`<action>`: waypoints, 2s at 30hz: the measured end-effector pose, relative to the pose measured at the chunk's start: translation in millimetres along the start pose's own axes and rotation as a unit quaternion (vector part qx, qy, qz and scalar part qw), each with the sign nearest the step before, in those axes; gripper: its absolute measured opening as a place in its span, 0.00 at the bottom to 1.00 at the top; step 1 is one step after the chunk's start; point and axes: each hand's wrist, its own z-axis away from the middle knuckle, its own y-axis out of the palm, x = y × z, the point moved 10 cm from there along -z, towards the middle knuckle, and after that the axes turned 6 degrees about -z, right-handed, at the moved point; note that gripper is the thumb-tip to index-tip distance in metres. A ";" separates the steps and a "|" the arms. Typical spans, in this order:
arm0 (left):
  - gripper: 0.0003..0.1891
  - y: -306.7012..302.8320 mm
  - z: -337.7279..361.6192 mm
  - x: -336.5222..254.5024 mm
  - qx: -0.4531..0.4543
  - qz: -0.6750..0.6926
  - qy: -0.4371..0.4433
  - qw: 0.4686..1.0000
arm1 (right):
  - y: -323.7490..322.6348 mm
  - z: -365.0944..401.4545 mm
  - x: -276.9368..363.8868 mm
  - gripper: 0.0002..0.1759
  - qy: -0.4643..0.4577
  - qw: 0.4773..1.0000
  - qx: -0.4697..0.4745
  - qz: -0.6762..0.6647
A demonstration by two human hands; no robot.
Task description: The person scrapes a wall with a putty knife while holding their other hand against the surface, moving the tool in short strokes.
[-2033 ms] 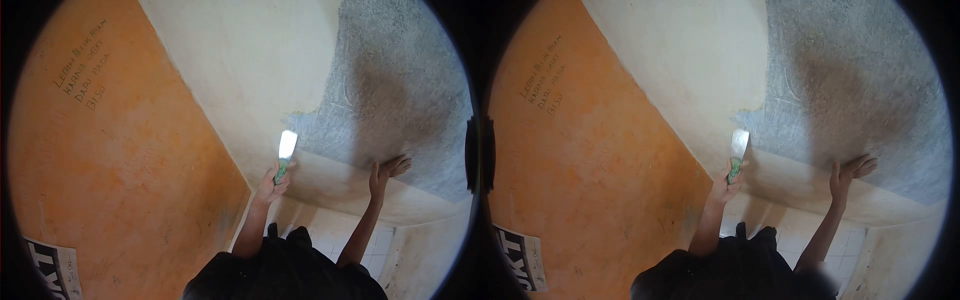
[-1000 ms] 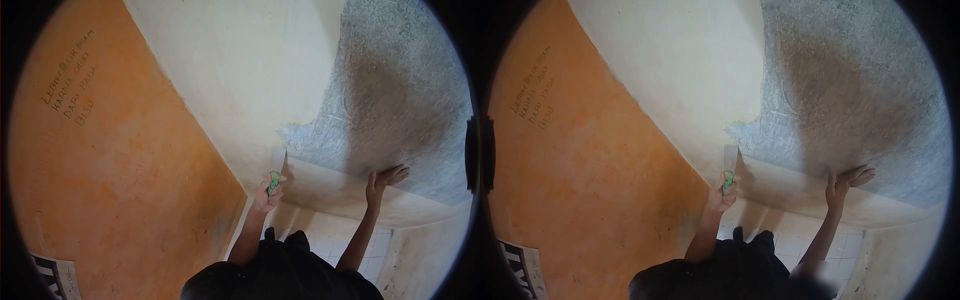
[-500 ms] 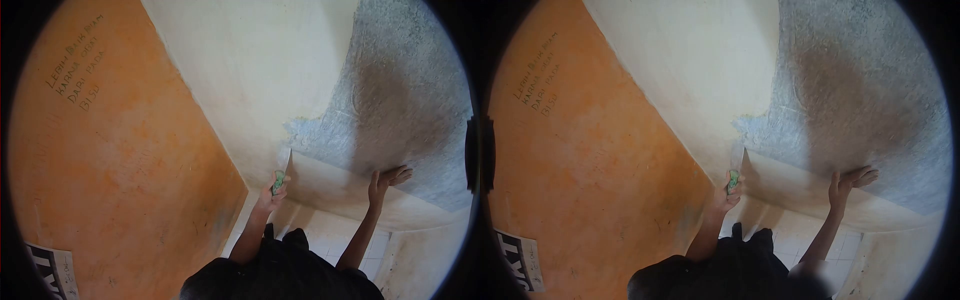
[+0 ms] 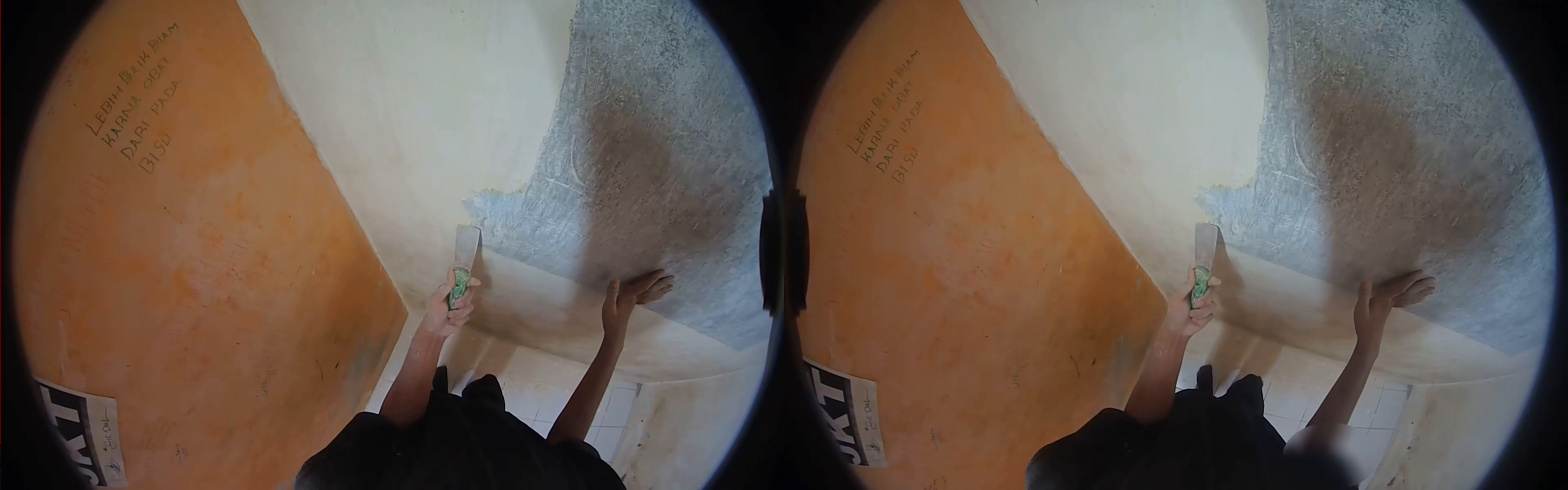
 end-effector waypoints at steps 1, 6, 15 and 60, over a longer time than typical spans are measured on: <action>0.30 -6.3 4.6 3.5 -0.003 0.000 -0.002 1.000 | 3.6 3.2 -7.3 0.58 0.043 0.998 0.017 -0.048; 0.30 -15.4 -2.8 6.3 0.018 0.038 0.003 0.999 | -8.5 -3.2 7.8 0.57 -0.056 0.993 -0.034 0.093; 0.30 -13.5 3.3 5.8 0.034 0.033 0.002 0.999 | -11.9 3.3 -9.6 0.56 -0.037 0.993 -0.019 0.107; 0.31 -6.2 -5.4 -29.0 -0.044 -0.114 0.014 0.992 | -9.4 5.5 -3.4 0.56 -0.054 0.990 -0.030 0.127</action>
